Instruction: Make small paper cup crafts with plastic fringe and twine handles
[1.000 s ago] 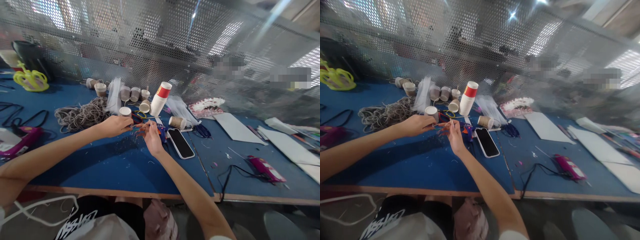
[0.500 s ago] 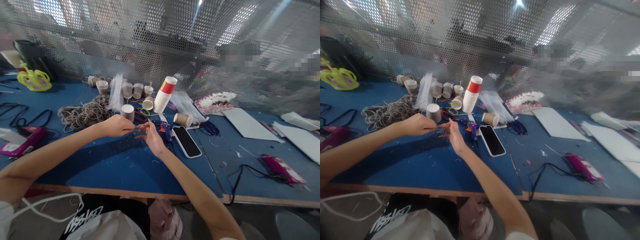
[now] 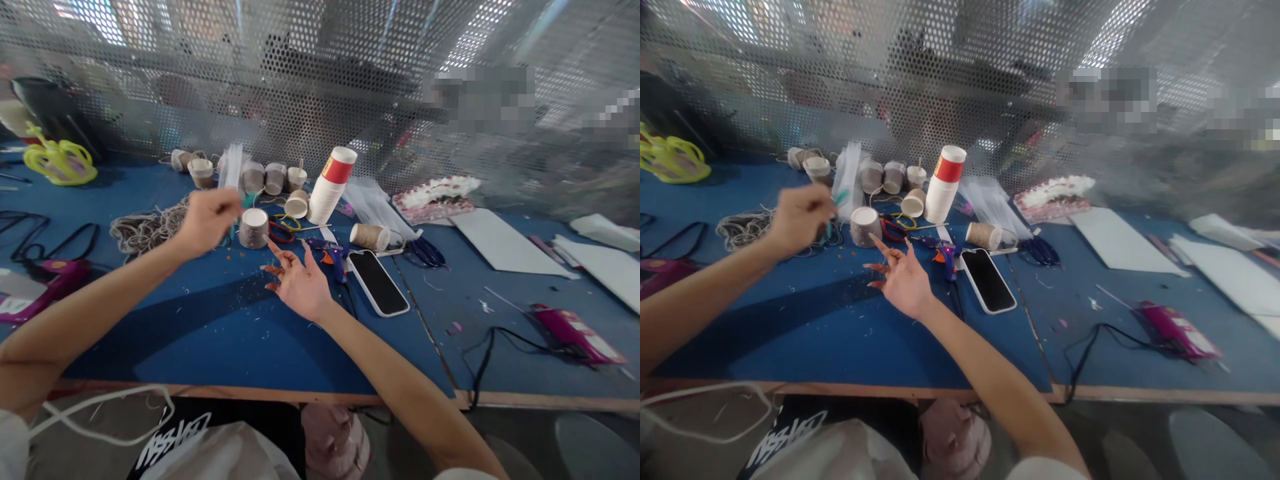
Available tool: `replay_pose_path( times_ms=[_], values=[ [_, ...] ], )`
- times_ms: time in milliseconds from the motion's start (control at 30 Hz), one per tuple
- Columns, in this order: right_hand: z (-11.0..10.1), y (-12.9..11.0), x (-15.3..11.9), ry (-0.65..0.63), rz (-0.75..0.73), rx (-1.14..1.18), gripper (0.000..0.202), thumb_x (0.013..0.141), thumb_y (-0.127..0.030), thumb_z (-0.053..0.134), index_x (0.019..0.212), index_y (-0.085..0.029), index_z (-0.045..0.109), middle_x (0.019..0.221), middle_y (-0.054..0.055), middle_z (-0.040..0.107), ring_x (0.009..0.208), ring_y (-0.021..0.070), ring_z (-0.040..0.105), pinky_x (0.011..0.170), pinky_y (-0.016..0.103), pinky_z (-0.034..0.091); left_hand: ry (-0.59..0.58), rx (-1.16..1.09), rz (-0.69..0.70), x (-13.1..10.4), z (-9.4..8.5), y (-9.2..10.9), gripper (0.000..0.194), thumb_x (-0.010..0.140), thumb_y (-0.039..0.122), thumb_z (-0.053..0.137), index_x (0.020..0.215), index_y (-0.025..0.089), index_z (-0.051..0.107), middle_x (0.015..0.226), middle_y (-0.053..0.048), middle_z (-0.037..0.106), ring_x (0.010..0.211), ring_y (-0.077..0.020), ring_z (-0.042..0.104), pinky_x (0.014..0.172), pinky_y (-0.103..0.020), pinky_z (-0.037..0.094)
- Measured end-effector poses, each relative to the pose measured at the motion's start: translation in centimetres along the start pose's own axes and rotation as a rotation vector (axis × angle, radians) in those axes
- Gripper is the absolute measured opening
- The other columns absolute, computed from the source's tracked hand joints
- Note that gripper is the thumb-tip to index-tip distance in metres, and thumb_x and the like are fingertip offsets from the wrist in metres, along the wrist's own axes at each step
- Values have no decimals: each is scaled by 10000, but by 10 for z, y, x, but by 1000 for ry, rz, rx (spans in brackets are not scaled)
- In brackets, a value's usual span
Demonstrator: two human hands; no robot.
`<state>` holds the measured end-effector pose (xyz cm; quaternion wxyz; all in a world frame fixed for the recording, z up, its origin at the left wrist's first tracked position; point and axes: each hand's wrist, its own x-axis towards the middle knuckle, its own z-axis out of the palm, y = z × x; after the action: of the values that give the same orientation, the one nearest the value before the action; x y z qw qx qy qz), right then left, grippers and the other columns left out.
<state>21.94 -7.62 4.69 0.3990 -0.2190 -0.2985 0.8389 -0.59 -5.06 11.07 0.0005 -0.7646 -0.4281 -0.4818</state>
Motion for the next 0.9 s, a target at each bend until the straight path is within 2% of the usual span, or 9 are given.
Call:
replay_pose_path(
  times_ms=[67,133,167,267,367,500,567,700,900],
  values=[
    [-3,0,1,12,2,31,453,973,-560,256,845,-252,562,1497,-75,439,975,168,607,684,307,523,334,-99,-175,12,-14,-12,298,892,210,518,606,170,445,491,68,468,379,-22,358,366,-145,267],
    [-6,-2,3,-17,20,56,478,971,-573,237,851,-248,566,1507,-71,428,996,168,601,699,315,528,386,-122,-291,21,-26,-25,265,919,240,504,665,166,510,483,66,504,366,-24,375,372,-146,308],
    [-7,-2,4,-37,35,60,494,969,-583,225,855,-247,568,1508,-65,428,1004,169,600,700,318,530,321,-115,-365,23,-31,-30,225,899,198,518,679,157,535,498,56,541,381,-29,417,394,-148,349],
    [-8,-6,6,-60,56,49,523,956,-617,222,846,-244,571,1504,-51,437,1087,183,585,734,336,541,-56,-31,-563,25,-33,-41,157,872,91,488,792,107,622,629,-3,670,501,-62,566,530,-179,472],
    [-9,-9,6,-49,47,29,541,947,-641,222,834,-243,569,1491,-35,456,1215,196,532,843,388,541,-352,151,-654,23,-28,-44,179,869,101,500,910,71,672,757,-50,737,609,-89,619,621,-196,483],
    [-10,-11,5,-36,23,15,546,944,-650,234,834,-240,578,1449,0,506,1301,204,479,987,474,488,-616,515,-585,22,-27,-42,342,907,357,510,834,102,725,792,-92,745,699,-156,619,645,-245,447],
    [-10,-10,5,-37,19,27,535,942,-646,260,833,-236,587,1426,9,529,1321,206,463,1028,499,458,-666,639,-507,20,-30,-40,349,929,327,447,989,126,726,939,-114,746,802,-195,631,700,-290,455],
    [-12,-9,5,-53,22,39,498,929,-641,323,848,-238,605,1392,15,559,1358,210,427,1057,520,431,-627,713,-372,16,-34,-31,438,903,174,402,1304,182,577,1249,-128,653,1006,-266,630,822,-391,477],
    [-12,-9,5,-48,25,21,504,923,-650,308,885,-240,599,1417,32,536,1403,229,371,1073,534,411,-509,594,-240,15,-28,0,411,925,176,334,1213,161,628,1248,-119,642,1070,-256,621,900,-399,478]
  ],
)
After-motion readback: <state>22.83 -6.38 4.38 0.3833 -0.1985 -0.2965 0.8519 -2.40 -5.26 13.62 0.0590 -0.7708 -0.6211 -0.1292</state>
